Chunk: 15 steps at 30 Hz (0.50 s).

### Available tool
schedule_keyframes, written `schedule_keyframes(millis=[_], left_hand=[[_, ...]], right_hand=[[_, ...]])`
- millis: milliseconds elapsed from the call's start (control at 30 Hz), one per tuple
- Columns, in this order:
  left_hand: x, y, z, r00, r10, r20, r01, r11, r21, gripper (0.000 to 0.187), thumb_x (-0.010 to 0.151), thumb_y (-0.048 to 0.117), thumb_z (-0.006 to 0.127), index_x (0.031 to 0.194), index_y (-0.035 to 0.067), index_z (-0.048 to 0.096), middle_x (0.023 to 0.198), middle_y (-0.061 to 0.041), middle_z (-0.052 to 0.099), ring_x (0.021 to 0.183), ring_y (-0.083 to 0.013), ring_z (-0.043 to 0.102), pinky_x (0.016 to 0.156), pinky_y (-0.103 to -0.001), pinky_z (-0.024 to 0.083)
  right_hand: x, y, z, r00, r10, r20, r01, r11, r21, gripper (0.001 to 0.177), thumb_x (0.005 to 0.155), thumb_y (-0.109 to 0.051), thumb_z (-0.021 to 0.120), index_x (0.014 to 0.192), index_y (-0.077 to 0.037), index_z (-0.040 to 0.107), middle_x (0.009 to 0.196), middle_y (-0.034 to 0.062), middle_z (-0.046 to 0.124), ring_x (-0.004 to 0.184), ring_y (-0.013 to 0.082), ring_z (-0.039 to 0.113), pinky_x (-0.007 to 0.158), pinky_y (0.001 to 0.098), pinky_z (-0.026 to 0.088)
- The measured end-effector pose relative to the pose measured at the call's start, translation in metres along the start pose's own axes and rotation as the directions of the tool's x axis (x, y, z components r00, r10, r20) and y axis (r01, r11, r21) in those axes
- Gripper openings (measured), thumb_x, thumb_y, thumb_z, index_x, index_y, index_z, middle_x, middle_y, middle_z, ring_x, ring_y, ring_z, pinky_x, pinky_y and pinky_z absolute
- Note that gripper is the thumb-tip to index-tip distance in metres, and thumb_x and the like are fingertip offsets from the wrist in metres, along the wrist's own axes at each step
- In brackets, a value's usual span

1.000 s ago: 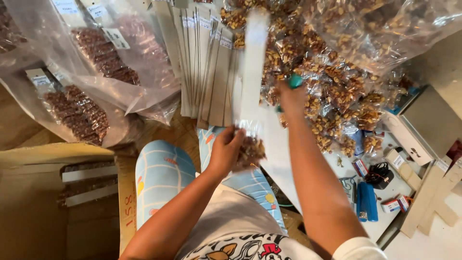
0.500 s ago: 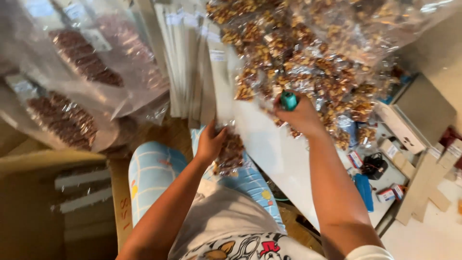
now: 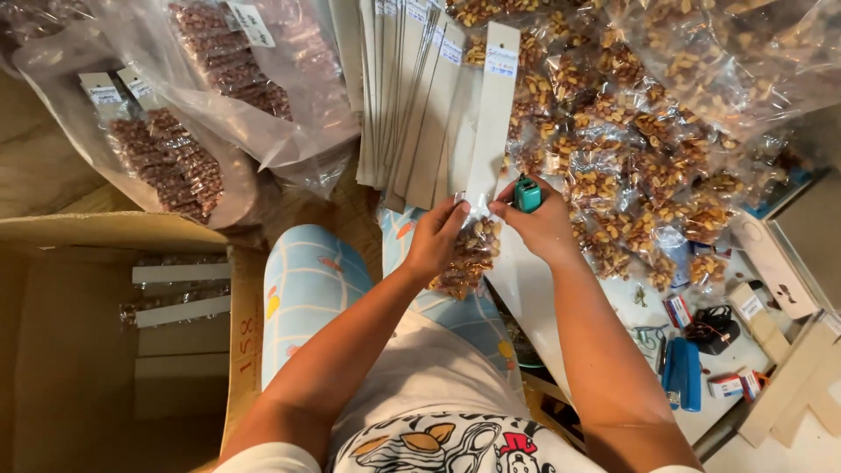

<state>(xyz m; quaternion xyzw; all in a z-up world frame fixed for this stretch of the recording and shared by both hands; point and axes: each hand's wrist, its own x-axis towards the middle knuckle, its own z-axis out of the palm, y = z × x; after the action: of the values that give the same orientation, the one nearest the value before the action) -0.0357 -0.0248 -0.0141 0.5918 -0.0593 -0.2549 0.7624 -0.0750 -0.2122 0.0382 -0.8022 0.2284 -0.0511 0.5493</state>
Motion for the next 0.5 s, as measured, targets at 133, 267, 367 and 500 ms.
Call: schedule_keyframes(millis=[133, 267, 367, 500], left_hand=[[-0.02, 0.041, 0.008, 0.999, 0.049, 0.016, -0.051, 0.969, 0.244, 0.04, 0.106, 0.037, 0.055, 0.14, 0.017, 0.063, 0.135, -0.011, 0.068, 0.131, -0.032, 0.058, 0.113, -0.048, 0.044], [-0.035, 0.076, 0.016, 0.995, 0.078, 0.056, -0.094, 0.928, 0.362, 0.042, 0.106, 0.031, 0.05, 0.147, 0.026, 0.055, 0.131, -0.016, 0.069, 0.127, -0.0402, 0.059, 0.111, -0.052, 0.046], [-0.033, 0.077, 0.023, 0.992, 0.108, 0.067, -0.124, 0.932, 0.34, 0.039, 0.106, 0.031, 0.053, 0.144, 0.028, 0.059, 0.127, -0.013, 0.072, 0.121, -0.0387, 0.065, 0.105, -0.048, 0.051], [-0.041, 0.084, 0.02, 0.984, 0.13, 0.124, -0.17, 0.893, 0.417, 0.041, 0.106, 0.039, 0.048, 0.147, 0.035, 0.055, 0.12, -0.014, 0.075, 0.11, -0.0401, 0.069, 0.099, -0.048, 0.055]], right_hand=[[-0.005, -0.033, 0.006, 0.986, 0.094, -0.137, -0.067, 0.98, 0.185, 0.015, 0.085, -0.018, 0.08, 0.091, -0.008, 0.071, 0.075, 0.0099, 0.07, 0.065, 0.0178, 0.072, 0.06, 0.0298, 0.057], [-0.001, -0.083, 0.029, 0.844, 0.389, -0.37, -0.047, 0.739, 0.672, 0.036, 0.086, -0.041, 0.067, 0.078, -0.006, 0.068, 0.066, 0.0142, 0.066, 0.057, 0.0214, 0.068, 0.055, 0.0295, 0.051], [-0.003, -0.094, 0.042, 0.844, 0.449, -0.293, -0.025, 0.578, 0.816, 0.042, 0.079, -0.057, 0.073, 0.084, -0.016, 0.064, 0.08, 0.0074, 0.067, 0.071, 0.0203, 0.066, 0.067, 0.0332, 0.054], [0.029, -0.04, 0.045, 0.818, 0.474, -0.327, 0.094, 0.45, 0.888, 0.037, 0.081, -0.056, 0.067, 0.083, -0.02, 0.069, 0.076, 0.0031, 0.068, 0.069, 0.0185, 0.068, 0.067, 0.032, 0.056]])
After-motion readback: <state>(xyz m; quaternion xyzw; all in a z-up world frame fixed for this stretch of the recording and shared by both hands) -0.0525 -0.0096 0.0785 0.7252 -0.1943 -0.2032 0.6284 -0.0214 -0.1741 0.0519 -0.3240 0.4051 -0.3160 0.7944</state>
